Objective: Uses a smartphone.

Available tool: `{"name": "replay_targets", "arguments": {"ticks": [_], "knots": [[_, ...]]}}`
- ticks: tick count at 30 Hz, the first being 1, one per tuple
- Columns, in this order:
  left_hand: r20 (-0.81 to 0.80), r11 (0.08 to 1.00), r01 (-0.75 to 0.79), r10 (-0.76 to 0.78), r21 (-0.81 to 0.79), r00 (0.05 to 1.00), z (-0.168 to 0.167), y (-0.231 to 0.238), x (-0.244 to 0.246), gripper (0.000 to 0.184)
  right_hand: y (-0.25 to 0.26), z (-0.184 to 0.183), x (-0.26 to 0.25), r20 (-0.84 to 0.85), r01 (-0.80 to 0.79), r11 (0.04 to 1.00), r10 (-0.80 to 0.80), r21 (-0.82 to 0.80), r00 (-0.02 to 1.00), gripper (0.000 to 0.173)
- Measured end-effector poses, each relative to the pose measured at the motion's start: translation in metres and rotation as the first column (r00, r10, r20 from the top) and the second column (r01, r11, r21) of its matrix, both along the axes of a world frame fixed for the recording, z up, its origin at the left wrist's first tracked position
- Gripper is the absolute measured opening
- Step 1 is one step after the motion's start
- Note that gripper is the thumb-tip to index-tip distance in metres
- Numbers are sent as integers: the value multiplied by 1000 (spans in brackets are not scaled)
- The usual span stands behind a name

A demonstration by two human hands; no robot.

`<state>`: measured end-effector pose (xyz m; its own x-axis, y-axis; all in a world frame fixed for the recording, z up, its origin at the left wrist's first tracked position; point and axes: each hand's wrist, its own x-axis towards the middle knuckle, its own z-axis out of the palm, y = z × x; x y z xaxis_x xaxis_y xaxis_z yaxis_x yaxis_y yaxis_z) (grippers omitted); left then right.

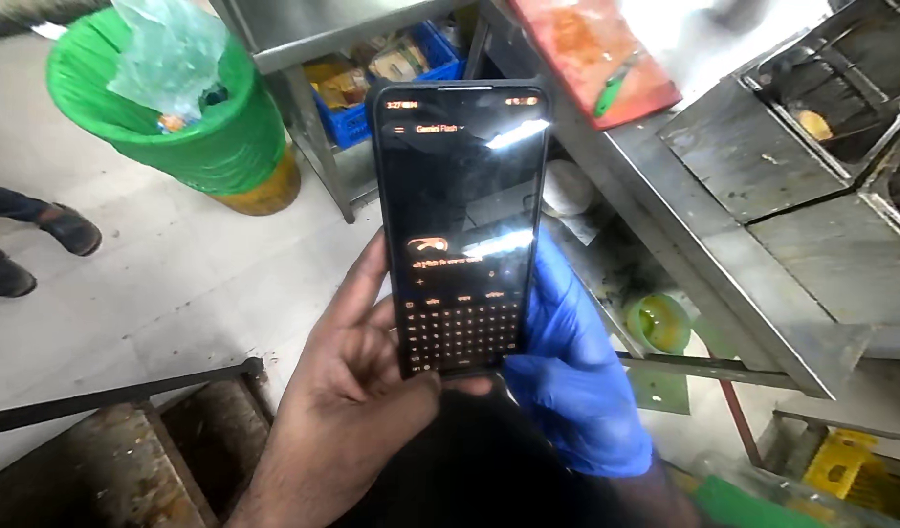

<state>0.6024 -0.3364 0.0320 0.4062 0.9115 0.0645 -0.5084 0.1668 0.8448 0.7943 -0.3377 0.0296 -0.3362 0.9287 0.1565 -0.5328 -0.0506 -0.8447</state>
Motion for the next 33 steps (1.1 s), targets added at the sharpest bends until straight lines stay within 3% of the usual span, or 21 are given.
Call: {"name": "replay_targets", "arguments": {"ticks": [33], "knots": [[10,1000,2,-2,-7,1000,-1,2,-4,96,1,3,-2,18,3,1000,-3,11,1000,90]]}}
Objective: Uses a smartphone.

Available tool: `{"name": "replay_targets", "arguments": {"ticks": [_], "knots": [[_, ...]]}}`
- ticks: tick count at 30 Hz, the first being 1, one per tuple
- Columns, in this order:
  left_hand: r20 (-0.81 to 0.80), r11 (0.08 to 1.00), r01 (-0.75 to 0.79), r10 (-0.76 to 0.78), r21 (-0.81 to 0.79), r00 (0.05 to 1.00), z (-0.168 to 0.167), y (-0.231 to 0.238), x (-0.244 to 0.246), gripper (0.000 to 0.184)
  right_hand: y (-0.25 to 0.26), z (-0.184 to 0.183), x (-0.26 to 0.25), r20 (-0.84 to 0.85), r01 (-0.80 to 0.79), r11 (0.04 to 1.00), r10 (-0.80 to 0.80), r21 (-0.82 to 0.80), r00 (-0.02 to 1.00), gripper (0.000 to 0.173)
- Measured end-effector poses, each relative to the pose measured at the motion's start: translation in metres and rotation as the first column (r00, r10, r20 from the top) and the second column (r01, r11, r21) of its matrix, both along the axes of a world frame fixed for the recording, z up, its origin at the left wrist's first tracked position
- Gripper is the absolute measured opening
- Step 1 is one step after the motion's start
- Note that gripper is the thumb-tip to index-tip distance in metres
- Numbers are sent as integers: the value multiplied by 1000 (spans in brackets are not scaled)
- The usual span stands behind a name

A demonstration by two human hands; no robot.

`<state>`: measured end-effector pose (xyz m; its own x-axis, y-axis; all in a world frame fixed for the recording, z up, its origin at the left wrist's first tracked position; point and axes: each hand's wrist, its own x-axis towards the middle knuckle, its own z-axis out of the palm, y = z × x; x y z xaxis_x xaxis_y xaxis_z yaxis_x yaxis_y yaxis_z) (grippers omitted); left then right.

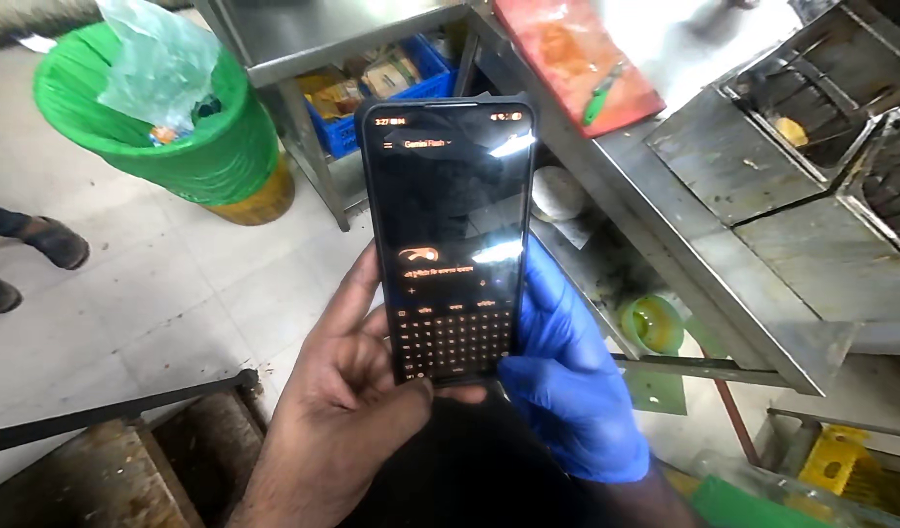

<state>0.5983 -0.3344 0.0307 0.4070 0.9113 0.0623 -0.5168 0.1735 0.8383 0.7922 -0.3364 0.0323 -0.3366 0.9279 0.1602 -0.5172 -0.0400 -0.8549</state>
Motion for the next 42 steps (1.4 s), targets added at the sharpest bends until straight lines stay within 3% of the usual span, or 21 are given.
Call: {"name": "replay_targets", "arguments": {"ticks": [34,42], "knots": [[-40,1000,-19,19,6,999,3,7,4,97,1,2,-6,72,96,995,-97,21,993,94],[-42,1000,-6,6,3,999,3,8,6,97,2,0,-2,47,96,995,-97,20,994,85]]}}
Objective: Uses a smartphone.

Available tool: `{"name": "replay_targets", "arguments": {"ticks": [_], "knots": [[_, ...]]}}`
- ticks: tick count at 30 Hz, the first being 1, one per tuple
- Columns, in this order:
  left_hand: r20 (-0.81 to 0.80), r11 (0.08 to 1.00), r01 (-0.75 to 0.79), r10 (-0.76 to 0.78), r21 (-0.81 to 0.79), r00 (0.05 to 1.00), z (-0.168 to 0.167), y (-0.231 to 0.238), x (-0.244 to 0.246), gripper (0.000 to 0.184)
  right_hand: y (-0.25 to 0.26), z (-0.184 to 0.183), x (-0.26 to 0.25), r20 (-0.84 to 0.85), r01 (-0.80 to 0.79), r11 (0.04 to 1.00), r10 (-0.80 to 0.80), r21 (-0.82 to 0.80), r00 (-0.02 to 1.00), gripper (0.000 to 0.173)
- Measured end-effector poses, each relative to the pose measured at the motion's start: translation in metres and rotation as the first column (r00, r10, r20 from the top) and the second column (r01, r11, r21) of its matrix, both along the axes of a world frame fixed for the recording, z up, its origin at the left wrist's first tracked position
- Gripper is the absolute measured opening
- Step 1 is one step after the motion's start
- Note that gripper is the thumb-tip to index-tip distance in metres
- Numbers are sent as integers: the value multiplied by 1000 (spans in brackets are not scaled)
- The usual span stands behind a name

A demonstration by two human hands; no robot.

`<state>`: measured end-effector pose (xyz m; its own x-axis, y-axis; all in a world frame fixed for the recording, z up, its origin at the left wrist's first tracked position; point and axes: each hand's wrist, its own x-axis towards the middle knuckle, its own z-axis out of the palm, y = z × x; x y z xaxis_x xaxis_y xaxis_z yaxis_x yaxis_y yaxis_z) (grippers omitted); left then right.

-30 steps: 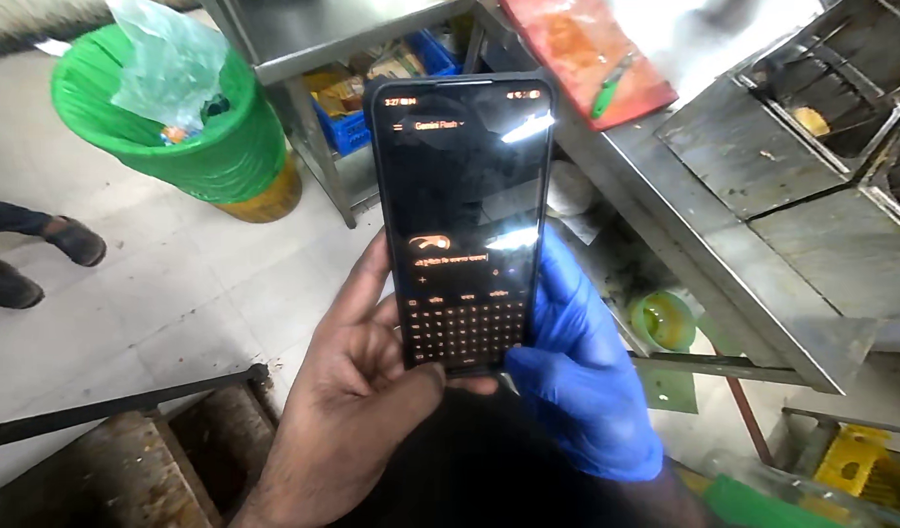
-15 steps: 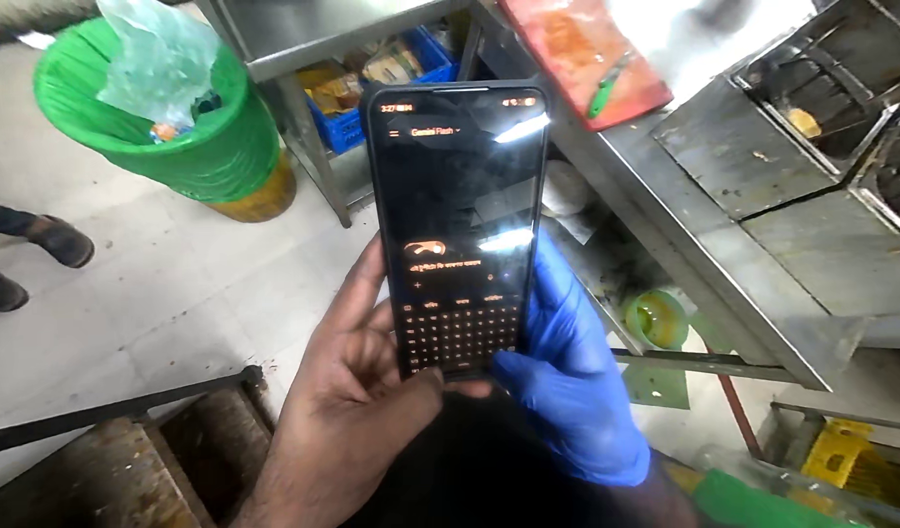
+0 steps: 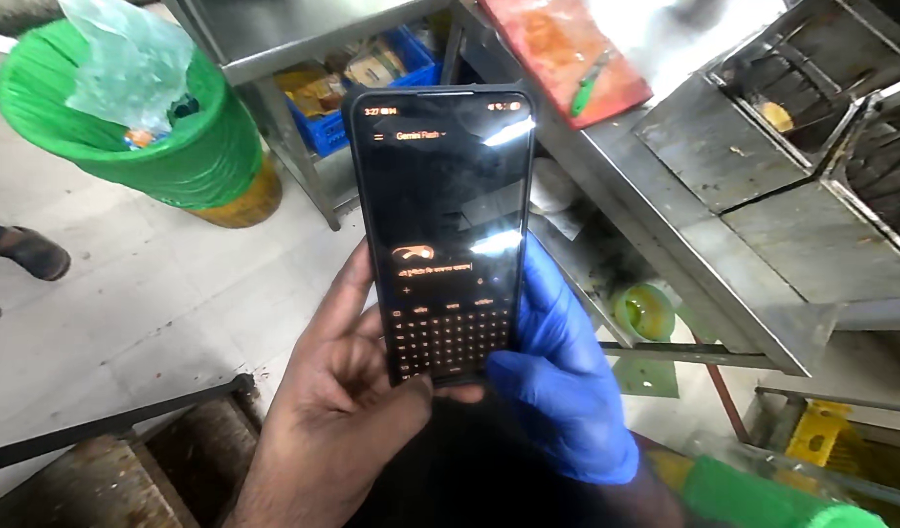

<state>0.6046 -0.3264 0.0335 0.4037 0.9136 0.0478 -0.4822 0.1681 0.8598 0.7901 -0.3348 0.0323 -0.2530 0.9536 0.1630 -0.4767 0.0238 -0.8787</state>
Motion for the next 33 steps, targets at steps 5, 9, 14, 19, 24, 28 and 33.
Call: {"name": "replay_targets", "arguments": {"ticks": [5,9,14,19,24,28,33], "knots": [[-10,1000,5,-5,11,1000,1,1,2,96,0,2,3,15,-3,1000,3,7,1000,92],[-29,1000,-1,1,9,1000,2,0,3,97,-1,1,2,40,14,999,-16,42,999,98],[-33,1000,1,-1,12,999,3,-1,4,99,-1,2,2,60,28,999,-31,34,998,99],[-30,1000,8,-8,14,1000,3,-1,4,100,-2,3,2,54,19,999,-21,28,998,98],[-25,1000,0,0,16,1000,3,-1,5,100,-1,4,2,61,28,999,-30,32,998,98],[-27,1000,0,0,15,1000,4,-1,4,99,-1,4,0,63,30,999,-32,30,998,98],[-42,1000,-17,18,14,999,3,-1,3,98,-1,5,0,65,18,1000,-19,24,998,97]]}}
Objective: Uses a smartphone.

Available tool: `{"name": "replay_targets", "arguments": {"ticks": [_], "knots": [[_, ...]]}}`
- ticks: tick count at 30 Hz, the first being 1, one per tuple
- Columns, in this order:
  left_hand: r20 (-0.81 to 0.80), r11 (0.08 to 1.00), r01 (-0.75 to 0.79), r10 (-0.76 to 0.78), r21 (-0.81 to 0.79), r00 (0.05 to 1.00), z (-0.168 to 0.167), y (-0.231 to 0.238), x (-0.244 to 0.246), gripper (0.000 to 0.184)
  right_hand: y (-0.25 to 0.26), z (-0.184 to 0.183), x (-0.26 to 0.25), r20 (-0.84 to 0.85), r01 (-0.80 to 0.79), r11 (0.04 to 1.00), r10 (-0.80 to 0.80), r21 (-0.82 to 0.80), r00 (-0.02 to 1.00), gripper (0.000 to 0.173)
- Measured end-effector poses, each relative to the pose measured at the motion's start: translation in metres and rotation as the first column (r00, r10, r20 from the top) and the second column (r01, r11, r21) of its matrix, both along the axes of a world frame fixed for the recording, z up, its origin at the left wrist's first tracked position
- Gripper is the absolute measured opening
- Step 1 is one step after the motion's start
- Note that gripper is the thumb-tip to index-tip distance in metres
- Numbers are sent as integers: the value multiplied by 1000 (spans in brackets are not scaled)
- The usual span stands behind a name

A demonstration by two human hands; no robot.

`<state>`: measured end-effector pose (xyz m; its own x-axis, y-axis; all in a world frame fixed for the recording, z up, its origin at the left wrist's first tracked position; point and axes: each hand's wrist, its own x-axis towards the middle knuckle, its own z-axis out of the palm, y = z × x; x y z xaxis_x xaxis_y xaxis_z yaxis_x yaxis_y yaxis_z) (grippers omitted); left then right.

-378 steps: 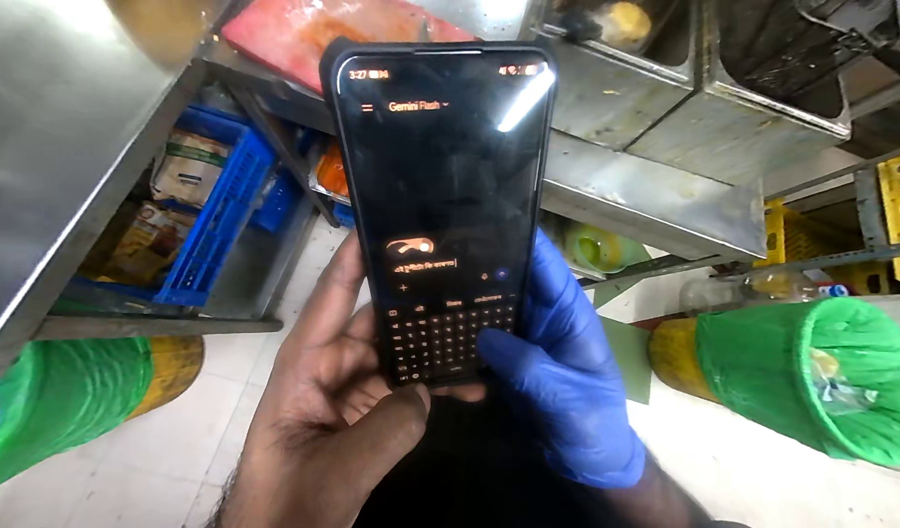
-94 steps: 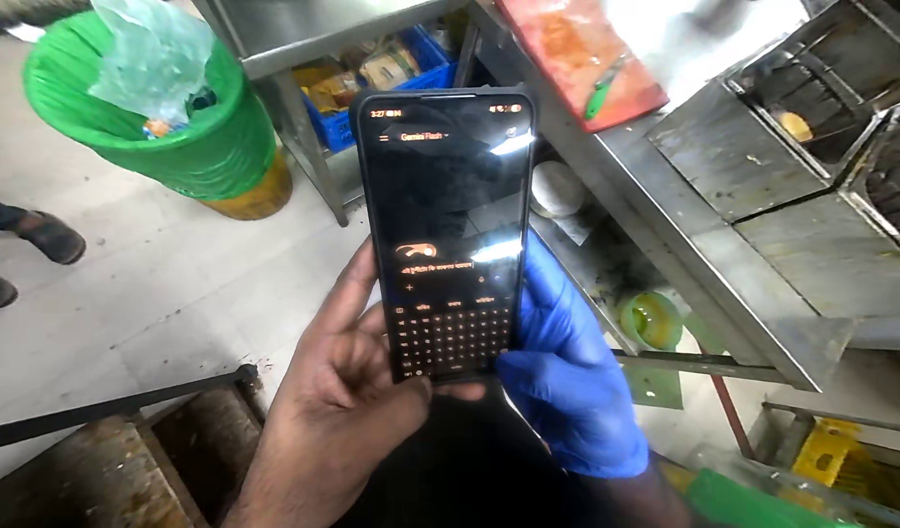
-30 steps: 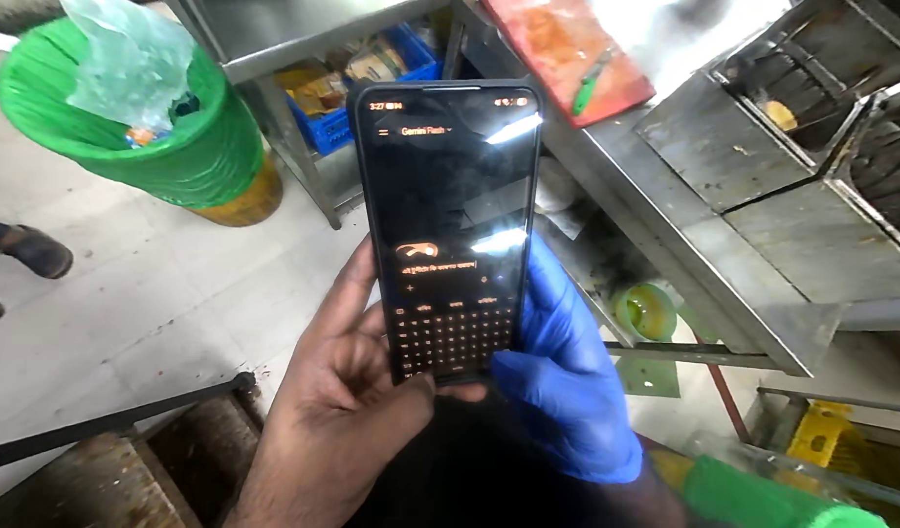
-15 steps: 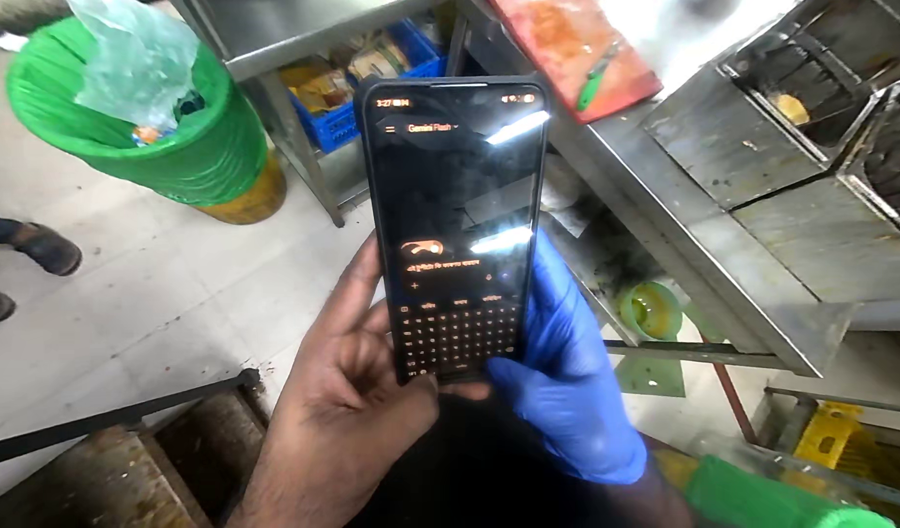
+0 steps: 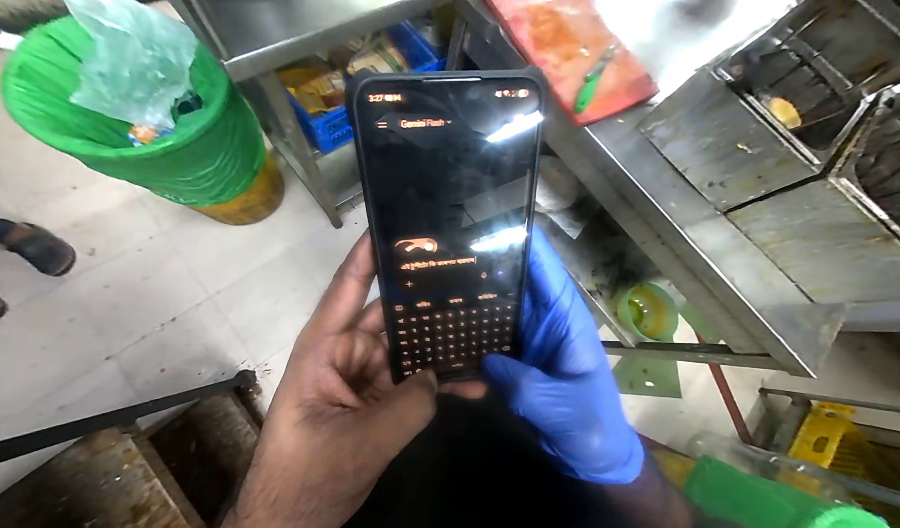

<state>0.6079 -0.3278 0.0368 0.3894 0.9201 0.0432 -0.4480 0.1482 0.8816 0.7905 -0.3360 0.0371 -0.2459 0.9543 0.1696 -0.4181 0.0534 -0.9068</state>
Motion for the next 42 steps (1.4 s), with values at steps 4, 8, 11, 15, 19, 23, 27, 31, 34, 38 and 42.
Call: {"name": "replay_targets", "arguments": {"ticks": [4,8,11,15,19,23,27,31,34,38,42], "knots": [[5,1000,-5,5,-3,1000,1,0,0,99,1,-2,1,-63,-25,1000,25,-1,998,89],[17,1000,8,-8,-2,1000,1,1,1,98,1,-1,3,-61,-20,1000,20,-4,998,86],[24,1000,6,-6,-10,1000,1,1,2,97,1,-3,5,-62,-22,1000,21,-9,998,84],[32,1000,9,-8,-13,999,0,1,3,98,0,-4,7,-60,-19,1000,19,3,998,85],[19,1000,13,-13,-24,1000,1,1,4,98,-1,-5,8,-76,-24,1000,24,1,997,87],[15,1000,6,-6,-26,1000,2,0,5,99,-2,-4,8,-60,-13,1000,13,3,998,93],[9,1000,4,-4,-17,1000,2,-1,6,98,-3,-4,7,-57,-13,1000,13,2,998,94],[0,1000,8,-8,-10,1000,1,-2,5,99,-4,-6,8,-73,-24,1000,25,8,997,89],[12,1000,17,-17,-2,1000,0,-3,5,98,-5,-8,10,-91,-30,1000,31,3,995,84],[17,1000,23,-23,-9,1000,1,-3,5,99,-6,-7,12,-97,-28,1000,27,-10,995,80],[11,999,29,-29,-13,1000,2,-4,5,98,-7,-7,11,-94,-10,1000,9,-9,996,73]]}}
